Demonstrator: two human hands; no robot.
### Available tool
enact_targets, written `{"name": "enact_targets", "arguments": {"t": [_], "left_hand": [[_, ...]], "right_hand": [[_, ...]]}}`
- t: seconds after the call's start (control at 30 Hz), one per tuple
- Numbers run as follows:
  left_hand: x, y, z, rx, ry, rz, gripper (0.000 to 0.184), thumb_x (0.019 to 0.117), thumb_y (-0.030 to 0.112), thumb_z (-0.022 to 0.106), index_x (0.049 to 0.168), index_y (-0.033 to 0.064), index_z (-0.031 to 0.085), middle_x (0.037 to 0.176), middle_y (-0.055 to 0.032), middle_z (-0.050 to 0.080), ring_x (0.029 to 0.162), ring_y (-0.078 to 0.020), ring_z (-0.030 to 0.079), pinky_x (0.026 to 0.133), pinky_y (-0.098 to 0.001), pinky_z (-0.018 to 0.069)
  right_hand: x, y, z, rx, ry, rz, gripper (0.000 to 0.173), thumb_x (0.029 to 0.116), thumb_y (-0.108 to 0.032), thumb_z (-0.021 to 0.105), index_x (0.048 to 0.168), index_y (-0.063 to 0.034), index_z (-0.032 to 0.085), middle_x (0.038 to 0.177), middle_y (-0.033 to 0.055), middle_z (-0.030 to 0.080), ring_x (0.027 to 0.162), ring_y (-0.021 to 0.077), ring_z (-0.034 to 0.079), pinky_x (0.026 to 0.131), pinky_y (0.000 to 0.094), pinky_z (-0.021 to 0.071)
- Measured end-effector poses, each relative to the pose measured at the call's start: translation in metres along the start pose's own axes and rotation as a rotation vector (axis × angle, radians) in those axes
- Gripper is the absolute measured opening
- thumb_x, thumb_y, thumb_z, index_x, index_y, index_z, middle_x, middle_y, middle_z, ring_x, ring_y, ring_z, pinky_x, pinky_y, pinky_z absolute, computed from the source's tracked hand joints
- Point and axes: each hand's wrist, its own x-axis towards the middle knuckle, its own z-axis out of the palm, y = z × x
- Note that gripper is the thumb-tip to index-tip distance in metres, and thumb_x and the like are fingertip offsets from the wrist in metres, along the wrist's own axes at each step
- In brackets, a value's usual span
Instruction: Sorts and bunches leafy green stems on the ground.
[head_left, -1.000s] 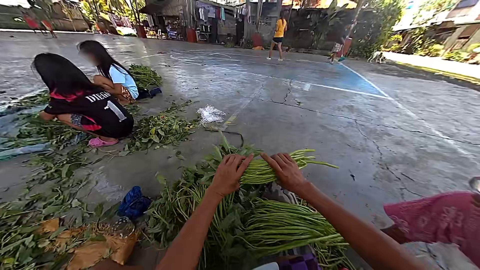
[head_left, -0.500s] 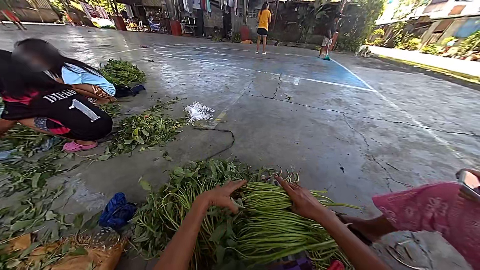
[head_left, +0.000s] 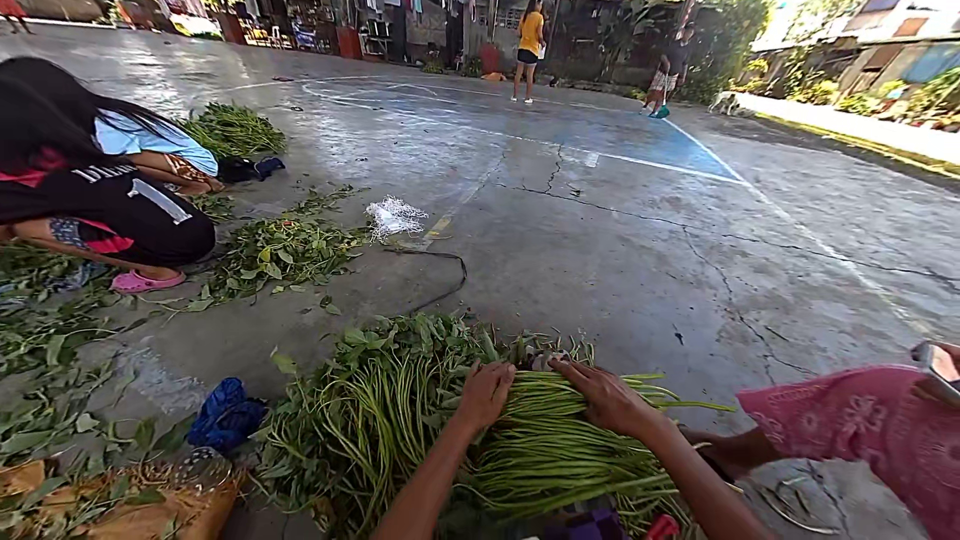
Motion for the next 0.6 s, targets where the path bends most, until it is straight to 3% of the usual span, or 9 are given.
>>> {"name": "enact_targets", "arguments": {"t": [0.03, 0.07, 0.13, 0.23, 0.4, 0.5, 0.6], "left_hand": [[-0.004, 0.005, -0.003, 0.014, -0.038, -0.047, 0.062, 0.112, 0.036, 0.017, 0.136, -0.0009, 0.06, 0.139, -0.0192, 0.061, 0.14, -0.0306, 0.049, 0.124, -0.0548, 0.0184], [-0.008, 0.011, -0.004, 0.048, -0.067, -0.107, 0.063, 0.1119, 0.038, 0.016, 0.134, 0.0003, 0.061, 0.133, -0.0207, 0.063, 0.132, -0.0337, 0.055, 0.115, -0.0574, 0.0317], [-0.013, 0.023, -0.004, 0.079, -0.13, -0.22, 0.067, 0.1116, 0.044, 0.015, 0.132, 0.0018, 0.063, 0.127, -0.0233, 0.065, 0.125, -0.0384, 0.059, 0.104, -0.0612, 0.0406], [-0.01, 0.038, -0.001, 0.117, -0.187, -0.311, 0.069, 0.1114, 0.047, 0.014, 0.133, 0.0029, 0.063, 0.131, -0.0227, 0.064, 0.128, -0.0384, 0.057, 0.105, -0.0618, 0.0402], [-0.011, 0.057, 0.009, 0.283, -0.09, -0.252, 0.062, 0.1119, 0.039, 0.017, 0.126, 0.0032, 0.065, 0.122, -0.0202, 0.068, 0.119, -0.0366, 0.063, 0.097, -0.0582, 0.0464], [-0.007, 0.066, 0.009, 0.4, -0.079, -0.23, 0.06, 0.1116, 0.039, 0.018, 0.127, 0.0032, 0.063, 0.126, -0.0189, 0.067, 0.122, -0.0349, 0.062, 0.102, -0.0555, 0.0446], [-0.003, 0.068, 0.016, 0.436, -0.076, -0.229, 0.059, 0.1111, 0.042, 0.02, 0.137, 0.0021, 0.056, 0.126, -0.0201, 0.067, 0.123, -0.0364, 0.061, 0.105, -0.0549, 0.0429]], "right_hand": [[0.0, 0.002, 0.0, 0.013, -0.007, 0.001, 0.087, 0.0827, -0.001, 0.073, 0.16, -0.0159, 0.035, 0.145, 0.0201, 0.055, 0.133, 0.0393, 0.054, 0.112, 0.057, 0.0392], [0.001, 0.003, -0.001, 0.027, -0.017, -0.001, 0.089, 0.0813, -0.001, 0.074, 0.16, -0.0164, 0.035, 0.145, 0.0194, 0.055, 0.132, 0.0389, 0.054, 0.112, 0.0572, 0.0396], [-0.002, 0.007, -0.005, 0.056, -0.072, -0.002, 0.095, 0.0803, -0.004, 0.078, 0.161, -0.0167, 0.031, 0.15, 0.0176, 0.051, 0.138, 0.0371, 0.05, 0.115, 0.0583, 0.0342], [-0.009, 0.024, -0.017, 0.148, -0.174, -0.024, 0.098, 0.0832, -0.019, 0.083, 0.163, -0.0176, 0.027, 0.161, 0.0141, 0.041, 0.148, 0.0348, 0.037, 0.12, 0.062, 0.0191], [-0.025, 0.029, -0.041, 0.274, -0.262, 0.108, 0.1, 0.0815, -0.025, 0.087, 0.163, -0.0223, 0.029, 0.163, 0.0107, 0.038, 0.155, 0.038, 0.022, 0.119, 0.0729, 0.0043], [-0.045, 0.033, -0.05, 0.281, 0.02, 0.195, 0.097, 0.0794, -0.046, 0.086, 0.16, -0.0206, 0.038, 0.164, 0.0094, 0.036, 0.156, 0.0377, 0.017, 0.118, 0.0744, 0.0064], [-0.044, 0.016, -0.029, 0.332, 0.245, 0.23, 0.08, 0.096, -0.055, 0.063, 0.162, -0.0199, 0.033, 0.165, 0.0099, 0.035, 0.155, 0.0332, 0.025, 0.123, 0.0656, 0.0121]]}}
